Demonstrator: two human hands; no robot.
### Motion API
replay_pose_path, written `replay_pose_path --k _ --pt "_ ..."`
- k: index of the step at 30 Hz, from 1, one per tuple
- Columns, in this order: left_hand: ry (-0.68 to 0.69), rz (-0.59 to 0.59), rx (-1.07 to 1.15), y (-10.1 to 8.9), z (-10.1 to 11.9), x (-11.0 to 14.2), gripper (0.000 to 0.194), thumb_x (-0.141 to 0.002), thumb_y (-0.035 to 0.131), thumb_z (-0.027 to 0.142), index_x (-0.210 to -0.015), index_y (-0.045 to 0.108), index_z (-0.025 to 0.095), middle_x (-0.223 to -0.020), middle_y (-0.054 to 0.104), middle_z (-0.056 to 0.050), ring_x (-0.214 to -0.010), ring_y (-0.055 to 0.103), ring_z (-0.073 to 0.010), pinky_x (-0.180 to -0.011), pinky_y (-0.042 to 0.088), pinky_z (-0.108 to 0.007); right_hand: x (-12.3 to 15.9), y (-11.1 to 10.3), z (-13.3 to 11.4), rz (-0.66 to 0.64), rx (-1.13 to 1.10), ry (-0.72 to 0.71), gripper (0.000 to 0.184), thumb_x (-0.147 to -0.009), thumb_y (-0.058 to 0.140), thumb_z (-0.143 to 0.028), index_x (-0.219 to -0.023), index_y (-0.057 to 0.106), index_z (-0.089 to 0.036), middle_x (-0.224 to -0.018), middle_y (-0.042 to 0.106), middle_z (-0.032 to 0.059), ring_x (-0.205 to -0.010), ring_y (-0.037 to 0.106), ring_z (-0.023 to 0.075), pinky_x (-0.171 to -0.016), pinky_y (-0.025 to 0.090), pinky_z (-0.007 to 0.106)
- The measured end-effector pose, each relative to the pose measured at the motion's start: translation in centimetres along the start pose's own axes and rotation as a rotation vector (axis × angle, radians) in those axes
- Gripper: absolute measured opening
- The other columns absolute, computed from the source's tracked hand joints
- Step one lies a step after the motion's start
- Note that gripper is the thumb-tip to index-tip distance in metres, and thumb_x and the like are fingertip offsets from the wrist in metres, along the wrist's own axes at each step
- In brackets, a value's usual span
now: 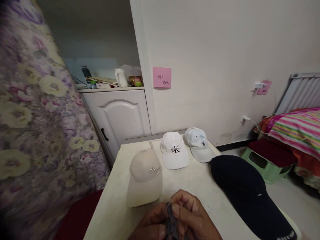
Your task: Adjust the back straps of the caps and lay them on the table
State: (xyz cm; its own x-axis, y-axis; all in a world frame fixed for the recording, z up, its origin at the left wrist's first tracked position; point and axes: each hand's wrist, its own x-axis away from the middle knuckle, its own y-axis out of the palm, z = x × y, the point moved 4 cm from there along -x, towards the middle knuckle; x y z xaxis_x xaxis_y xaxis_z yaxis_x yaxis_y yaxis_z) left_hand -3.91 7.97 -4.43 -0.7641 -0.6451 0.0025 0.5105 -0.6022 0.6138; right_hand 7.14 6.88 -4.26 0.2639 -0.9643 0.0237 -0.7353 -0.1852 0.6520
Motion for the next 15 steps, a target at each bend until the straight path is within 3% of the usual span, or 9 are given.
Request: replay_pose_path --k 6,11,15 --pt "0.016 0.029 -0.053 -0.6 -0.3 0.2 0.021 -0.069 0.079 0.026 -0.083 0.068 0.014 -0.076 0.069 -0.005 -0.068 0.056 -0.0131 -0.067 0.035 -0.027 0.3 -0.6 -0.5 -0.027 0.218 -0.06 0.033 -0.079 0.079 -0.045 -0.078 0.06 -0.019 -0.047 0.05 -0.0087 -0.042 0.036 0.0055 -0.047 0.029 0.02" --pt "0.032 -0.01 -0.056 -0.8 -0.6 0.3 0.028 -0.07 0.081 0.034 -0.084 0.063 0.017 -0.069 0.064 -0.001 -0.069 0.058 -0.0153 -0.066 0.036 -0.028 0.8 -0.3 -1.7 -0.014 0.458 -0.062 0.039 -0.078 0.077 -0.053 -0.076 0.056 -0.02 -0.05 0.043 -0.0105 -0.041 0.03 0.0047 -0.043 0.02 0.021" --pt "-0.004 0.081 -0.118 -1.6 -0.9 0.2 0.034 -0.065 0.084 0.035 -0.079 0.059 0.018 -0.069 0.061 0.001 -0.061 0.047 -0.0108 -0.062 0.029 -0.028 1.2 0.1 -2.2 0.024 0.629 -0.01 0.044 -0.076 0.074 -0.06 -0.075 0.056 -0.021 -0.05 0.042 -0.0097 -0.044 0.032 0.0069 -0.044 0.019 0.024"
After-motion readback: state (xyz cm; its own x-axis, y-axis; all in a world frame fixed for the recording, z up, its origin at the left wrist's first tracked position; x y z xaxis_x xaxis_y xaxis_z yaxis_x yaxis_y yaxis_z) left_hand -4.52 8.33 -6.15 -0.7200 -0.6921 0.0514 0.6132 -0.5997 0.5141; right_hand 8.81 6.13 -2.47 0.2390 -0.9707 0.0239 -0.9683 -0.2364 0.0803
